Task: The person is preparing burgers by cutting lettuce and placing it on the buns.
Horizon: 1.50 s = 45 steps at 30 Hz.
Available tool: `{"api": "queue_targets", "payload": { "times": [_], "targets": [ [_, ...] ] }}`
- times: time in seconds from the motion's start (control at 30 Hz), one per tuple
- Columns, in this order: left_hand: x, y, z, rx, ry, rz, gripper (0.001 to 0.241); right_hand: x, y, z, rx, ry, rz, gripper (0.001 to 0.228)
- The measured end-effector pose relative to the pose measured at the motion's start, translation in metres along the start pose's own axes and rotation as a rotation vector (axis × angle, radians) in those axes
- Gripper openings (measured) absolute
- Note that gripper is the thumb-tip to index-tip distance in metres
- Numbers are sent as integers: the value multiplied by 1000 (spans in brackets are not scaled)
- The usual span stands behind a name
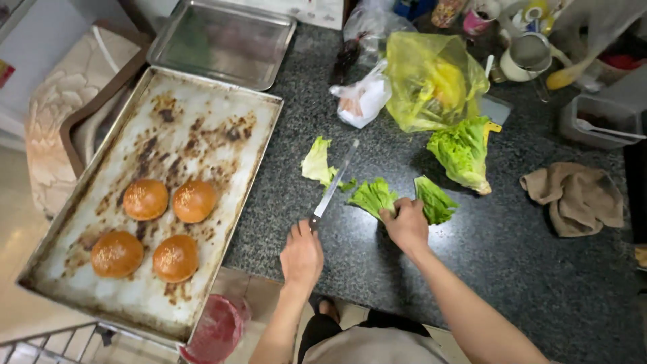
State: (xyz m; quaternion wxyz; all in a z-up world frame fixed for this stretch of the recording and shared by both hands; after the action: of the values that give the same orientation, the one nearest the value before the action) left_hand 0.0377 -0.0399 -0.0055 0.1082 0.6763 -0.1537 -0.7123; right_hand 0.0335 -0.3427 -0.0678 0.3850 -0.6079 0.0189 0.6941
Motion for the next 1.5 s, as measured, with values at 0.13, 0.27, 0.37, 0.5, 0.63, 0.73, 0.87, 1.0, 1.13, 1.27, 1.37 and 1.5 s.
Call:
{"api": "queue_targets", "payload": {
  "times": [0.13, 0.27, 0.37, 0.5, 0.63, 0.73, 0.87, 1.0, 1.13, 1.27, 1.37, 1.5],
  "targets": [
    [-8, 3, -8, 90, 110, -114, 29, 20, 22, -29, 39, -10, -194, 31],
    [-29, 6, -19, 174, 160, -34, 48, -34, -18, -12, 62, -38, -1091, 34],
    [-67, 26, -36, 215, 159, 266, 47, -84, -54, -1, 101, -37, -1331, 41],
    [-99, 59, -61, 259, 80, 741, 41, -134, -112, 28, 67, -35, -1414, 37],
    [-118, 92, -70, 59, -334, 1304, 53, -153, -136, 32, -85, 54, -1439, 36],
    [-114, 103, -70, -118, -560, 1467, 57, -167, -146, 38, -191, 165, -1379, 36],
    [-87, 110, -78, -198, -686, 1611, 50, -171, -163, 47, -324, 274, -1272, 38],
    [-76, 99, -100, -175, -521, 1646, 25, -161, -180, 58, -208, 225, -1406, 35],
    [-68, 76, -121, -63, -340, 1269, 21, -123, -144, 50, 75, 130, -1542, 40],
    [24, 65, -135, 138, -392, 658, 29, -67, -75, 39, 324, 128, -1401, 54],
    [70, 64, -122, 209, -502, 385, 30, -9, 10, 27, 316, 171, -969, 72],
    [66, 85, -104, 336, -634, 276, 30, -83, -61, 60, -226, 427, -174, 80]
  ]
}}
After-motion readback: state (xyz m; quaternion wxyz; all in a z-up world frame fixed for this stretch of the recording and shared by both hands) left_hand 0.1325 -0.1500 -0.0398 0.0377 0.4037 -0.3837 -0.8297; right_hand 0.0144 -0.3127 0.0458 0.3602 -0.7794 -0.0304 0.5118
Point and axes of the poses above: each hand's wrist, its own z-axis away from the middle knuckle, its own x-axis out of the palm, y = z × x, the point moved 8 cm from there along -z, towards the middle knuckle, and after that the axes turned 2 degrees about -x, right-handed, at the moved point
